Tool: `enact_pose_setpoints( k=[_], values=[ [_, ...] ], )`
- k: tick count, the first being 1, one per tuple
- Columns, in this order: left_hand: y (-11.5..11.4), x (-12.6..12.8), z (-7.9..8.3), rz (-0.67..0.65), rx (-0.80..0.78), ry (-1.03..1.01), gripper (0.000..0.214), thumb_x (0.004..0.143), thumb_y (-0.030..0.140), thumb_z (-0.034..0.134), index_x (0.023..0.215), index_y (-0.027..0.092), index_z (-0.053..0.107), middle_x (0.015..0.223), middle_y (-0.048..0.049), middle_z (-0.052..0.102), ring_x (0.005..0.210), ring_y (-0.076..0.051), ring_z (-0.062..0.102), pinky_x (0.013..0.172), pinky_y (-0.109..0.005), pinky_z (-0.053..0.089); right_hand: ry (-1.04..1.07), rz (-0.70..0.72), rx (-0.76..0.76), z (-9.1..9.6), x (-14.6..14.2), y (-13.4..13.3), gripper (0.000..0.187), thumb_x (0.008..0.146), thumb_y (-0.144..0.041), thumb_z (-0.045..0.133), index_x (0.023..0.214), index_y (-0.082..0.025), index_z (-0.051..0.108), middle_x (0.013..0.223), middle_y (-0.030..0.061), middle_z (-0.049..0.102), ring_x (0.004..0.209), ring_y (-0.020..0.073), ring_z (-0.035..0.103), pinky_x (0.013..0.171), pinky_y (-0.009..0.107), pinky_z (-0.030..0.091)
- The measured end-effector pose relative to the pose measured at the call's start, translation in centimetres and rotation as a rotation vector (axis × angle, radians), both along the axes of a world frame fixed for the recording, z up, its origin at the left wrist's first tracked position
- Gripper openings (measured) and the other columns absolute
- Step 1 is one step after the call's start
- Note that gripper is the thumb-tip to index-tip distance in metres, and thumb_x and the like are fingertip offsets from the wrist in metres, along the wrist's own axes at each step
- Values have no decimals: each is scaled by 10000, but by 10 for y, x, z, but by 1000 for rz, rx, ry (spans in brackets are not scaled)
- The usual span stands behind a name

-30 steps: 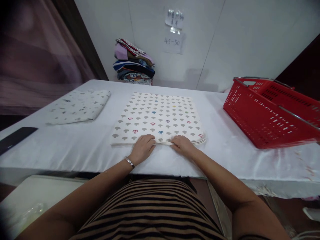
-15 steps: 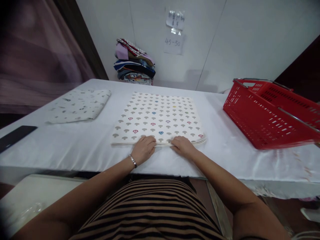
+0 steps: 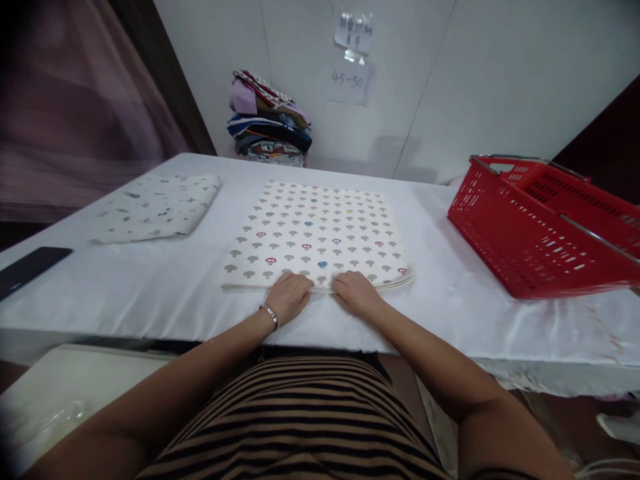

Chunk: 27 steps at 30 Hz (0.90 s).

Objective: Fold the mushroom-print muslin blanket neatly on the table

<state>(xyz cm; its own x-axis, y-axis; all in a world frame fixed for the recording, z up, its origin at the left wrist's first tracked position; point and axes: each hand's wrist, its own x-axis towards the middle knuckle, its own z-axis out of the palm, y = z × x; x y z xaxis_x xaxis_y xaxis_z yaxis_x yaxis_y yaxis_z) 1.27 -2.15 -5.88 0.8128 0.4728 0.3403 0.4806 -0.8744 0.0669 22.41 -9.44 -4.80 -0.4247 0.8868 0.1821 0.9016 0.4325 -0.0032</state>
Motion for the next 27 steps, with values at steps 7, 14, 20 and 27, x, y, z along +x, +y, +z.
enact_pose_setpoints(
  k=[7, 14, 20, 27],
  values=[
    [-2, 1, -1, 77, -92, 4, 226, 808, 129, 521, 1022, 185, 564, 1007, -61, 619, 964, -223, 537, 805, -372, 404, -38, -24, -3, -4, -25, 12, 187, 918, -259, 450, 959, -150, 597, 886, 73, 577, 842, 195, 458, 712, 309, 295],
    [0, 0, 0, 76, -88, 53, 108, 839, 190, 518, 903, 187, 605, 985, -63, 606, 951, -226, 526, 795, -375, 402, -36, -20, -14, -4, -25, 11, 164, 903, -249, 467, 939, -146, 589, 879, 79, 573, 838, 198, 456, 704, 309, 293],
    [-1, -1, 5, 82, -88, 60, 93, 824, 189, 531, 878, 182, 607, 917, -62, 607, 917, -225, 530, 797, -387, 401, 30, -23, -13, -4, -41, 20, 193, 922, -299, 459, 887, -158, 586, 875, 71, 568, 837, 192, 467, 722, 308, 313],
    [11, -35, 5, 250, -49, -45, 257, 746, 106, 549, 993, 176, 555, 1057, -87, 609, 1019, -238, 526, 844, -393, 422, 183, -11, -48, -8, -38, 25, 171, 907, -273, 450, 910, -176, 591, 874, 70, 591, 842, 193, 506, 748, 302, 363]
  ],
)
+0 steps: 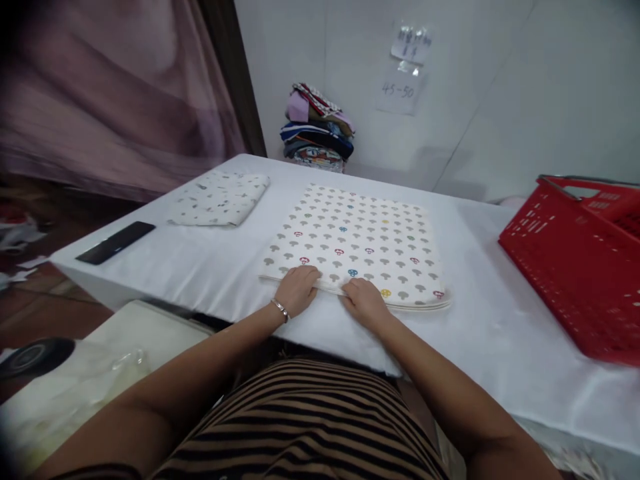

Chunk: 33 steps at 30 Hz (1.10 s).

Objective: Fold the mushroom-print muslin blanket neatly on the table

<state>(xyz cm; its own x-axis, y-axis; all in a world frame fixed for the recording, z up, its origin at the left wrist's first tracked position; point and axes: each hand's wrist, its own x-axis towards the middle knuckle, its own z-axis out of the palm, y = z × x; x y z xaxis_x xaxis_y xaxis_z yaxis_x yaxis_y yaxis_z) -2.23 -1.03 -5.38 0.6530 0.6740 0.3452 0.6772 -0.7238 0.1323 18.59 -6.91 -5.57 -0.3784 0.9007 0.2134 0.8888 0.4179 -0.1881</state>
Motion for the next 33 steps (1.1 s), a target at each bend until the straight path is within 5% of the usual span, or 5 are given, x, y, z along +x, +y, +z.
enact_pose_setpoints(
  k=[8, 15, 20, 33],
  values=[
    [14, -43, 1, -15, 76, -58, 195, 750, 49, 501, 893, 169, 560, 1212, -101, 568, 1143, -220, 488, 931, -385, 411, 81, -31, -93, 10, -1, 2, 176, 905, -298, 457, 862, -187, 586, 844, 43, 596, 818, 171, 522, 733, 275, 375],
    [13, -37, 3, -138, 66, 10, 102, 845, 141, 494, 811, 158, 589, 1171, -91, 576, 1115, -227, 499, 916, -387, 411, 112, -55, -157, 18, -2, 3, 153, 892, -283, 469, 857, -195, 589, 860, 31, 609, 828, 161, 540, 726, 266, 384],
    [13, -33, 6, -129, 51, 33, 121, 837, 139, 517, 921, 170, 599, 1177, -72, 569, 1111, -216, 495, 914, -369, 405, 124, -38, -157, 19, -1, 2, 146, 886, -274, 468, 853, -200, 590, 842, 29, 607, 816, 166, 542, 718, 269, 391],
    [15, -30, 2, -163, 126, 149, 270, 904, 122, 373, 793, 151, 618, 1115, -59, 605, 1137, -206, 475, 886, -359, 378, 71, -15, -153, 15, 2, 4, 154, 897, -283, 465, 895, -198, 594, 867, 37, 614, 840, 171, 547, 736, 272, 397]
  ],
)
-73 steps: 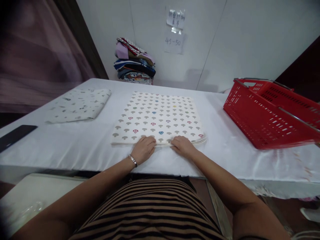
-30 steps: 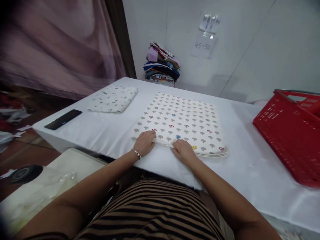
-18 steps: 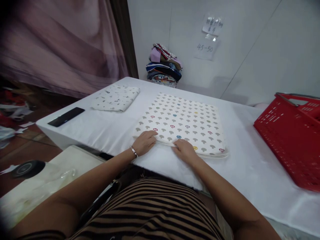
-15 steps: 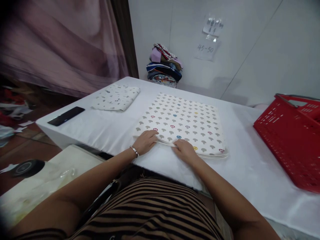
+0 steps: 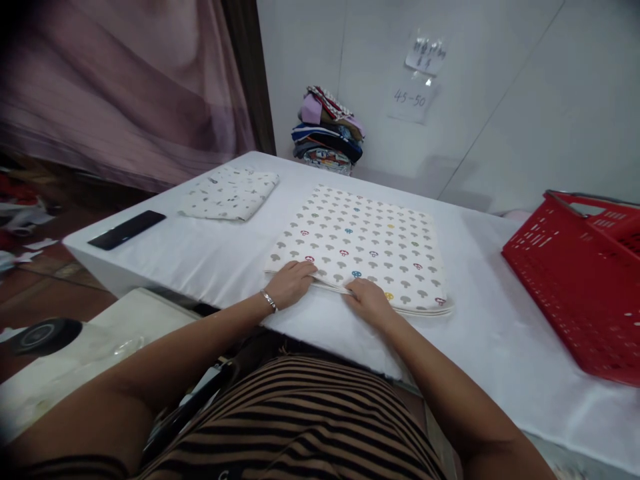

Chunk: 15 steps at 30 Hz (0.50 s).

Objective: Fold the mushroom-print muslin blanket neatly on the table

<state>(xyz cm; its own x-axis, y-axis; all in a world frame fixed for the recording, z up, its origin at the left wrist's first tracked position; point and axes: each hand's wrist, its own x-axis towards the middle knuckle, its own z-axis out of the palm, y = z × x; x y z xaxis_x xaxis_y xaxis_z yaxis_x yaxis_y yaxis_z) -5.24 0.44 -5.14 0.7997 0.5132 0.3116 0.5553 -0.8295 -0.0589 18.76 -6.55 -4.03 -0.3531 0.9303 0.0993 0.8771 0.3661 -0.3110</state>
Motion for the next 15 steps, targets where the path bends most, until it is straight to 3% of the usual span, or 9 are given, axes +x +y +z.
enact_pose_setpoints(
  k=[8, 15],
  values=[
    [-12, -19, 7, -38, -46, -20, 247, 907, 158, 414, 850, 185, 653, 1060, -61, 616, 1064, -197, 504, 870, -366, 390, -259, 98, 94, -3, -6, -4, 171, 907, -268, 455, 860, -176, 592, 871, 75, 588, 838, 198, 509, 739, 308, 360],
    [-5, -22, 2, -87, -7, -13, 163, 874, 175, 484, 895, 209, 642, 942, -40, 628, 931, -178, 522, 856, -338, 376, -299, 100, 159, -1, -22, -3, 184, 920, -279, 444, 947, -179, 596, 926, 91, 591, 869, 215, 497, 751, 322, 347]
  ],
)
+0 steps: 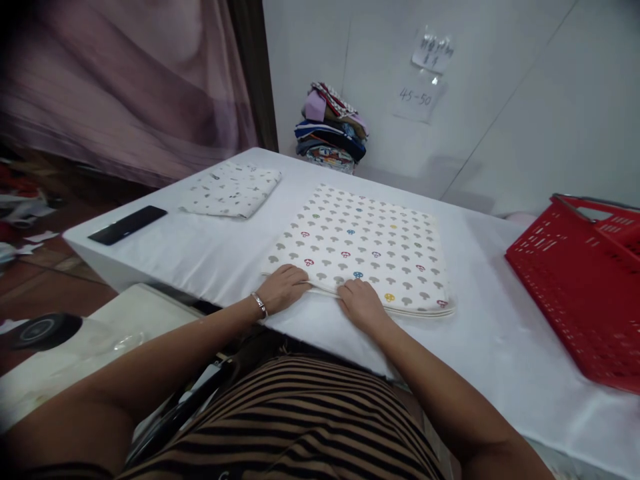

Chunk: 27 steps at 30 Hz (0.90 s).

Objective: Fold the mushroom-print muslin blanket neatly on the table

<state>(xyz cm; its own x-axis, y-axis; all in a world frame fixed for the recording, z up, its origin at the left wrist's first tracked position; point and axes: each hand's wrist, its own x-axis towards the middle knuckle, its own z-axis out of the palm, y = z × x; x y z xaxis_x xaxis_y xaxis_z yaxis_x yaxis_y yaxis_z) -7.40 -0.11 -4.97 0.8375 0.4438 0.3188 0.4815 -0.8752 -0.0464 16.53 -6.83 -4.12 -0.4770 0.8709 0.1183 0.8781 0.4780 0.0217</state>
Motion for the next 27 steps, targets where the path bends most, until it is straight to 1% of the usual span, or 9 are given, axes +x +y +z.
enact_pose_setpoints(
  k=[3, 7, 10, 13, 15, 18, 23, 27],
  values=[
    [2, 1, -1, 2, 16, 10, 160, 863, 162, 484, 881, 205, 638, 906, -36, 629, 878, -171, 528, 849, -337, 375, -1, -7, -3, -1, -15, 6, 176, 914, -254, 458, 978, -170, 600, 976, 103, 595, 888, 224, 497, 753, 330, 349],
    [2, 2, -1, 9, -7, 29, 168, 861, 151, 461, 871, 198, 622, 895, -36, 630, 869, -169, 535, 852, -338, 371, 0, -10, -33, -3, -28, 14, 171, 908, -233, 465, 974, -165, 607, 926, 100, 598, 868, 227, 501, 737, 331, 354],
    [1, 2, 0, 46, -61, 21, 135, 852, 152, 462, 868, 184, 592, 884, -39, 625, 880, -170, 542, 847, -330, 376, 37, 3, -50, -4, -28, 18, 182, 910, -231, 454, 984, -167, 607, 925, 87, 595, 871, 210, 505, 748, 313, 362],
    [2, 1, -1, 59, -135, -32, 103, 858, 212, 484, 901, 174, 570, 887, -41, 620, 878, -174, 545, 821, -321, 392, 67, 18, -85, -3, -23, 21, 184, 906, -238, 458, 999, -174, 604, 918, 67, 589, 870, 192, 507, 749, 293, 368],
    [3, 1, -2, 73, -194, -96, 130, 880, 256, 474, 917, 174, 568, 895, -38, 622, 880, -172, 546, 805, -315, 404, 74, 27, -110, -2, -21, 22, 188, 906, -236, 457, 1009, -176, 603, 920, 61, 585, 873, 185, 507, 749, 285, 369],
    [6, 0, -4, 104, -254, -171, 162, 902, 274, 448, 913, 178, 579, 916, -38, 626, 904, -171, 548, 799, -312, 415, 74, 32, -135, 1, -21, 23, 198, 909, -239, 452, 1020, -176, 603, 933, 59, 580, 886, 178, 504, 758, 274, 369],
    [8, -2, -5, 73, -240, -167, 215, 916, 290, 434, 860, 193, 617, 921, -35, 629, 896, -177, 546, 789, -327, 415, 30, 29, -140, 2, -23, 22, 219, 916, -248, 434, 1034, -174, 603, 944, 67, 577, 886, 184, 505, 766, 284, 375],
    [10, -10, -5, 108, -195, -219, 185, 911, 254, 440, 945, 191, 610, 951, -46, 623, 903, -183, 535, 799, -333, 423, 7, 28, -86, 2, -31, 20, 249, 919, -254, 429, 1097, -165, 579, 972, 92, 583, 899, 209, 509, 786, 314, 388]
  ],
)
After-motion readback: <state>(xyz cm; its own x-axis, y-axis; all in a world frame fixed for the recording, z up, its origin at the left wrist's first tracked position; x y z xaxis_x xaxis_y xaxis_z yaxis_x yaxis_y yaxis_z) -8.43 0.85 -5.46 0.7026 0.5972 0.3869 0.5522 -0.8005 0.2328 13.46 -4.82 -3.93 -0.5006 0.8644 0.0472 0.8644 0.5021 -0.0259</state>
